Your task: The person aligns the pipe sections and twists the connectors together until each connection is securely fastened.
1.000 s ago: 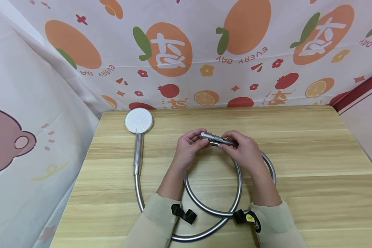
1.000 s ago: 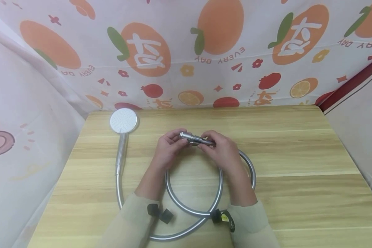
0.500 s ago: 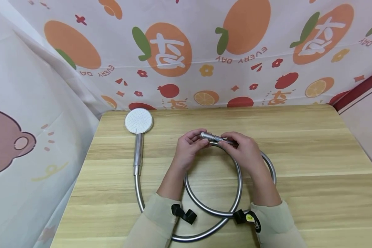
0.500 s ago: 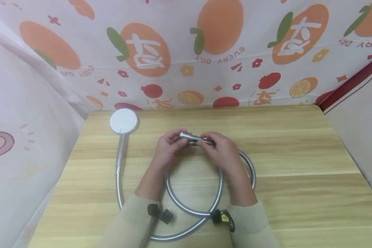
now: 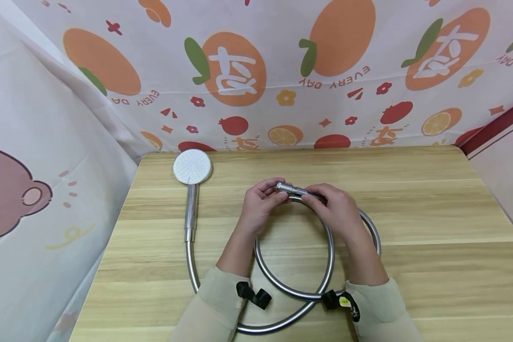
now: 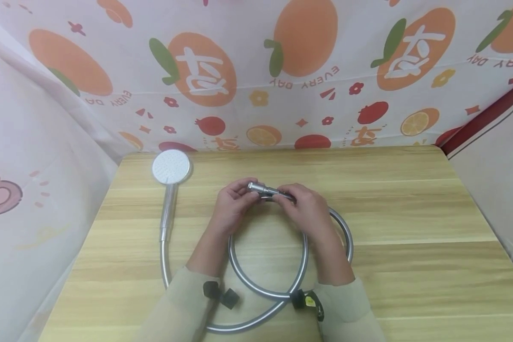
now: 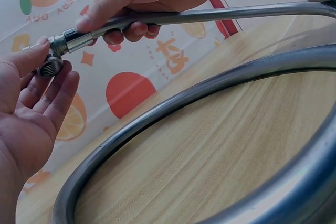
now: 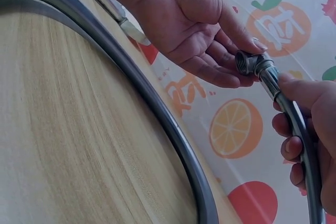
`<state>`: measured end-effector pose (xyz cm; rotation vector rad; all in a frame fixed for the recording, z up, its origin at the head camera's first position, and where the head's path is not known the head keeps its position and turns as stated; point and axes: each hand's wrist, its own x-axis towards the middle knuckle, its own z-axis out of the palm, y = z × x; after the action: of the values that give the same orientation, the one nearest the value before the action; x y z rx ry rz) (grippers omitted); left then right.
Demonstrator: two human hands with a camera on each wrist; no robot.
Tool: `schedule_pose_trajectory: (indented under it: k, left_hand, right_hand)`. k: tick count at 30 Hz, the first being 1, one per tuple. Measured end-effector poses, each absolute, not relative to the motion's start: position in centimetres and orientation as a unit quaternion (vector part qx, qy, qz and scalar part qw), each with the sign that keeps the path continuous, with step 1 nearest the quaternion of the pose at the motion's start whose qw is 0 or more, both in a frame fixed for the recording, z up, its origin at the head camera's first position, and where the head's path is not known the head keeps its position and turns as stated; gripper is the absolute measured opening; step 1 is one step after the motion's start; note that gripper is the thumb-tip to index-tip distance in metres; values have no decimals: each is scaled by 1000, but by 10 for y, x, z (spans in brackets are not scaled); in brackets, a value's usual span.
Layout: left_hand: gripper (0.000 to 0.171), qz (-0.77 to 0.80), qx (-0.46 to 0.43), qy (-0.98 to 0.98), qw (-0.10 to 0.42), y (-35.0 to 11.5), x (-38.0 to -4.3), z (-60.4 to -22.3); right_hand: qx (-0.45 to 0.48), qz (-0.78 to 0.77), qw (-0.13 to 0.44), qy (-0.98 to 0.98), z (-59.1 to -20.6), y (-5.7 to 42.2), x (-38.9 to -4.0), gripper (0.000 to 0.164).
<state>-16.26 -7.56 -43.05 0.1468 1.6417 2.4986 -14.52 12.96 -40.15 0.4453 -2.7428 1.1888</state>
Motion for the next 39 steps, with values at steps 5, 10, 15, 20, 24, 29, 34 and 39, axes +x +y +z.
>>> schedule_pose_trajectory:
  k: [5,10,15,20,24,29,34,39]
  left_hand:
    - [37,833,54,545,78,-75,-162,-431]
    - [39,831,51,549,77,-74,-161,-433]
    - [40,830,52,551,78,-74,-162,-434]
    - [37,829,56,550,77,-75,-162,-433]
    - [32,829,57,551,75,-76,-162,-432]
    - [33,829,63,551,78,-76,-162,-432]
    - [37,827,70,552,77,-77,-162,-434]
    - [38,830,66,549,67,-76,-162,-434]
  right_hand:
    - [134,399,65,-905,-401,130,-145,31]
    - [148,394,72,-904,-403,129,-144,32]
    - [158,391,84,-903,-405,129,-143,28]
    - [170,380,82,-905,-404,130,-144,26]
    - [184,369,78,-908,-404,130,-145,28]
    - [189,357,61,-913,-405,131,-146,29]
    - [180,359,48,-915,-405,130,-146,32]
    - [166,372,52,-912,-404,128,-146,35]
